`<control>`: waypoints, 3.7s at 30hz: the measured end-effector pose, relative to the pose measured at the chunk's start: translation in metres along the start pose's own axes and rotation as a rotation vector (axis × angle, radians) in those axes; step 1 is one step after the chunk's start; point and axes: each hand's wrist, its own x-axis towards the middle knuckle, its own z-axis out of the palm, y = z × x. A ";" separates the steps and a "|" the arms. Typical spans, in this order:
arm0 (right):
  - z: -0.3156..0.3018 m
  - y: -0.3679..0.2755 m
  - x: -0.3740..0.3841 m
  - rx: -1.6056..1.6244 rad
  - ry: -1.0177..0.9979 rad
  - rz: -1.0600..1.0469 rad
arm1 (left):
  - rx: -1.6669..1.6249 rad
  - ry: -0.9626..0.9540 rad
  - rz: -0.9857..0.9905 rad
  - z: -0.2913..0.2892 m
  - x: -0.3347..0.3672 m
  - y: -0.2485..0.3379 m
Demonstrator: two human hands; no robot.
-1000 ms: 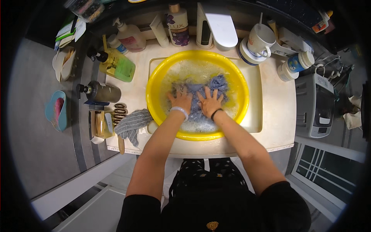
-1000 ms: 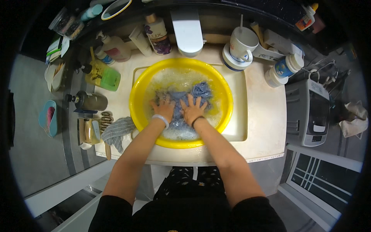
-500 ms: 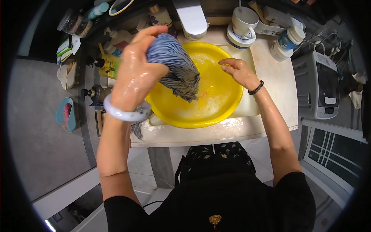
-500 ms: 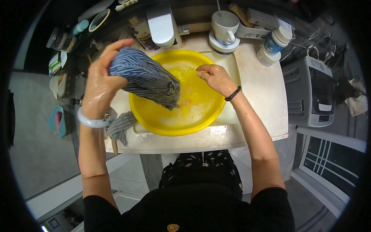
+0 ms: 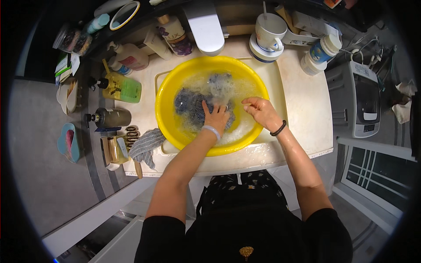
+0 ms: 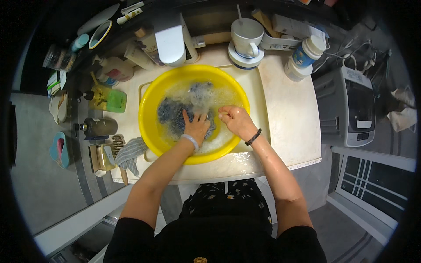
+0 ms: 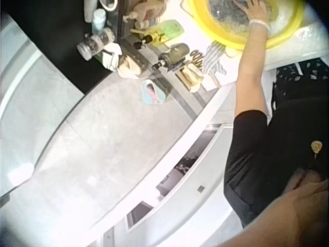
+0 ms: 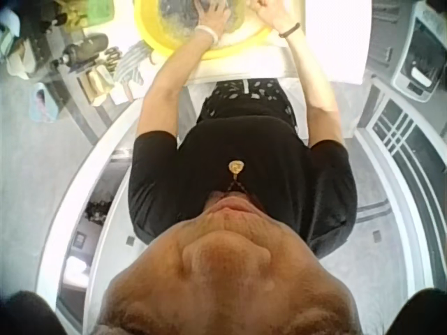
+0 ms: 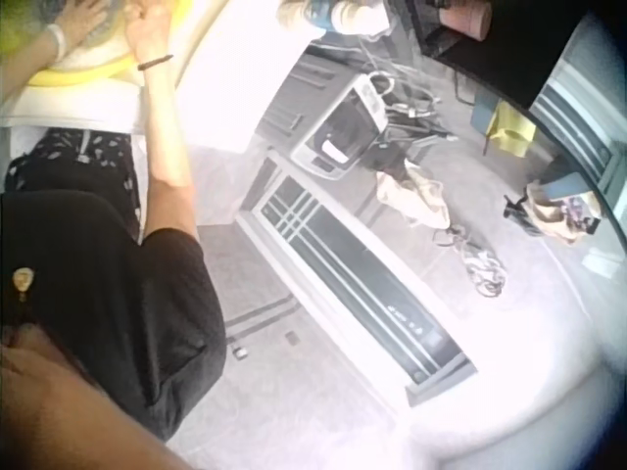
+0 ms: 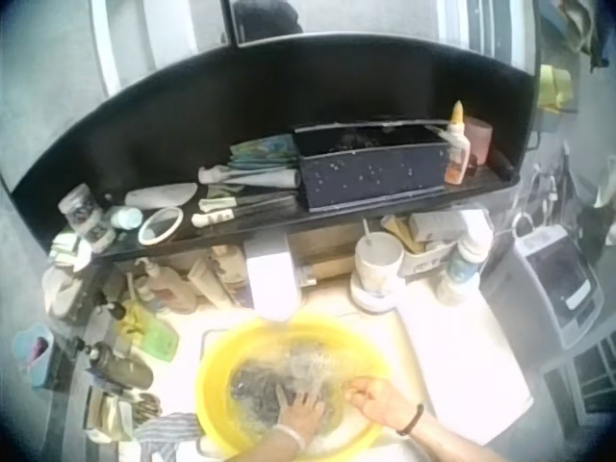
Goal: The person empties soapy water from a washbasin into the sink, refills the basin with water from the faucet, and washes, rinses, and wrings out a striped shirt by hand.
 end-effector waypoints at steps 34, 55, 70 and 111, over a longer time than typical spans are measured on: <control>0.093 -0.044 0.145 1.520 -0.574 -0.020 | -3.085 -0.155 0.088 -0.034 -0.030 -0.068; 0.093 -0.071 0.137 -0.862 0.032 -0.058 | -0.812 0.164 -0.554 -0.063 0.003 -0.033; 0.044 -0.130 -0.046 -0.032 -0.025 -0.758 | -3.178 0.127 -0.375 -0.098 -0.082 -0.015; 0.090 -0.046 0.071 1.659 -0.406 -0.143 | -3.371 -0.096 0.020 -0.095 -0.086 0.005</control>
